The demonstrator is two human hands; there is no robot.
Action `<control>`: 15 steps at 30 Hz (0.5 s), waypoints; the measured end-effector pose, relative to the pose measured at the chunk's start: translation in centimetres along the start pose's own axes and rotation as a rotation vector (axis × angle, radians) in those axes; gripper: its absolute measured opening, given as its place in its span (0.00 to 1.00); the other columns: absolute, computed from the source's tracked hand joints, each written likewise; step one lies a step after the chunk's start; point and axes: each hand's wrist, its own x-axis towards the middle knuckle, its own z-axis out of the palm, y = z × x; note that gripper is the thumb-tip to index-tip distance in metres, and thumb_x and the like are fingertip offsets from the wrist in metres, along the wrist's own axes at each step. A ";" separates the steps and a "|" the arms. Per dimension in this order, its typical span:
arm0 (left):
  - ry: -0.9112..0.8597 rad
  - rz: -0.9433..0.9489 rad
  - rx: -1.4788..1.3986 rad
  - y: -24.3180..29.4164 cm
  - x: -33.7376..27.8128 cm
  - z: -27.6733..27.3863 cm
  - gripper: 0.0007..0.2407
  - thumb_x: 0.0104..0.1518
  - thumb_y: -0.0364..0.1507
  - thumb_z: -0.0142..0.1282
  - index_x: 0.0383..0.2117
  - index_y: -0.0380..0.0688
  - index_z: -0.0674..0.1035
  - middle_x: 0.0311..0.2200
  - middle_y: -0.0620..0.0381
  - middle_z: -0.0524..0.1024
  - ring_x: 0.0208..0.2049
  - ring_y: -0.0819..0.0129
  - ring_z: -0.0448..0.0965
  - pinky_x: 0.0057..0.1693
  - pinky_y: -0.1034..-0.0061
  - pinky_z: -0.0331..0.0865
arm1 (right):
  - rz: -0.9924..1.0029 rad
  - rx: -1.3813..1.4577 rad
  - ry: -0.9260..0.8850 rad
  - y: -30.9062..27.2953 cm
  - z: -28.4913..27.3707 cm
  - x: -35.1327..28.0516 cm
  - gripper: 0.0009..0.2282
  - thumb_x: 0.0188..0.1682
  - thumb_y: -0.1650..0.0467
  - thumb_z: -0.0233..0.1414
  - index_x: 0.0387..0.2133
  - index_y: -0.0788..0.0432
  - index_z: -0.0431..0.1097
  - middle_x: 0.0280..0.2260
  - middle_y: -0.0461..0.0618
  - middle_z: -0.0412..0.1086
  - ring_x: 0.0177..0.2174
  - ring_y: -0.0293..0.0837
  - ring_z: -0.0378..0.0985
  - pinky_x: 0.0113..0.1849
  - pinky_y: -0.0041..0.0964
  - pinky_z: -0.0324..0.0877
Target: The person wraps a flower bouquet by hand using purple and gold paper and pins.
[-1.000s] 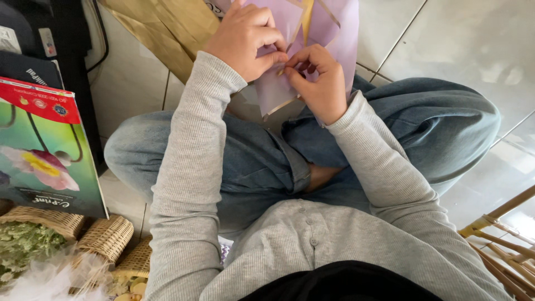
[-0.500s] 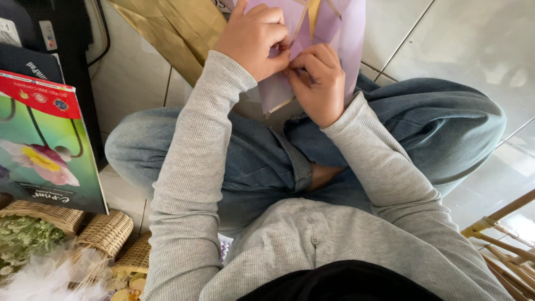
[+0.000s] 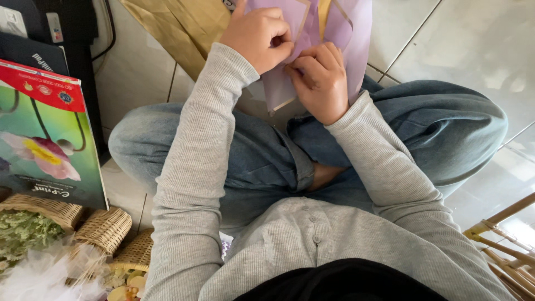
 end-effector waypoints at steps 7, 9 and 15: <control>-0.133 -0.063 -0.019 0.5 0.0 -0.9 0.08 0.49 0.37 0.56 0.15 0.57 0.74 0.20 0.73 0.66 0.21 0.73 0.70 0.56 0.54 0.40 | 0.025 0.029 0.004 0.2 0.3 -0.3 0.05 0.44 0.80 0.57 0.24 0.64 0.68 0.28 0.51 0.64 0.29 0.50 0.61 0.33 0.39 0.61; -0.139 -0.059 0.007 0.1 0.1 -0.5 0.07 0.49 0.36 0.57 0.15 0.57 0.74 0.19 0.72 0.67 0.21 0.71 0.71 0.56 0.52 0.40 | 0.031 0.035 0.003 0.2 0.4 -0.4 0.05 0.44 0.80 0.58 0.24 0.64 0.69 0.28 0.51 0.64 0.29 0.50 0.61 0.34 0.38 0.61; -0.079 -0.042 0.073 -0.4 0.0 0.5 0.07 0.47 0.33 0.53 0.14 0.56 0.72 0.18 0.72 0.67 0.20 0.70 0.70 0.58 0.51 0.41 | -0.024 0.000 0.016 0.0 0.2 0.0 0.04 0.45 0.80 0.56 0.24 0.64 0.70 0.26 0.51 0.64 0.27 0.50 0.61 0.32 0.38 0.61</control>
